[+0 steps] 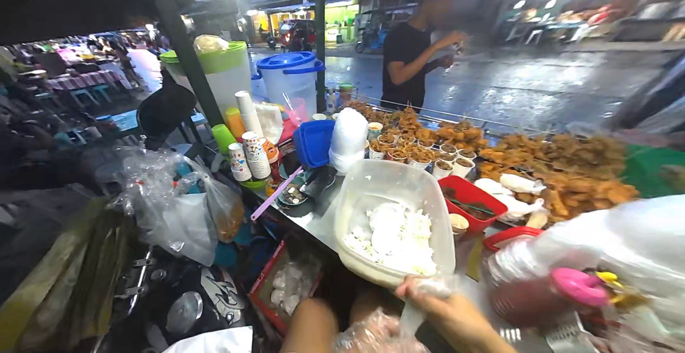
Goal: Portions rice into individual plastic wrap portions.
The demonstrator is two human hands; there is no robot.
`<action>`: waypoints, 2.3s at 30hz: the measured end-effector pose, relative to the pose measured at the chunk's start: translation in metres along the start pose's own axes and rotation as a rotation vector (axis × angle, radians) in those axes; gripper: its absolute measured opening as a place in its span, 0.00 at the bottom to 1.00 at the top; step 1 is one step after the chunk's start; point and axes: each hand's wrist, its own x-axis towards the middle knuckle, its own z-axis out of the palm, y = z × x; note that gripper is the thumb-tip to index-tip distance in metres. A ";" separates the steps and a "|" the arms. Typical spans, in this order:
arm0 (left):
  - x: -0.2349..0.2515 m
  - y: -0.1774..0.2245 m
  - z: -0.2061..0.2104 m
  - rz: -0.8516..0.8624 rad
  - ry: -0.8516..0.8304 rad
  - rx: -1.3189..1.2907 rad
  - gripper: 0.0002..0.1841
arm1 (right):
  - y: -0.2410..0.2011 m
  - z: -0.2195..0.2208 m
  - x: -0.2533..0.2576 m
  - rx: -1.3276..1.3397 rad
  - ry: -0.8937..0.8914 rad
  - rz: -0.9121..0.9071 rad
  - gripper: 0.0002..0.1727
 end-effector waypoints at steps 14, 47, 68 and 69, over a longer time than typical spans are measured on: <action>-0.004 0.058 -0.046 0.262 -0.147 0.033 0.07 | 0.001 0.007 0.002 0.013 -0.001 -0.193 0.06; -0.057 0.034 -0.125 0.404 1.157 0.303 0.28 | -0.017 0.043 0.097 -0.339 -0.156 0.270 0.24; 0.019 0.038 -0.099 0.464 0.806 0.270 0.15 | -0.005 -0.107 0.239 -1.084 0.007 0.378 0.16; 0.024 0.039 -0.095 0.457 0.781 0.282 0.15 | -0.010 -0.109 0.233 -0.994 0.097 0.320 0.16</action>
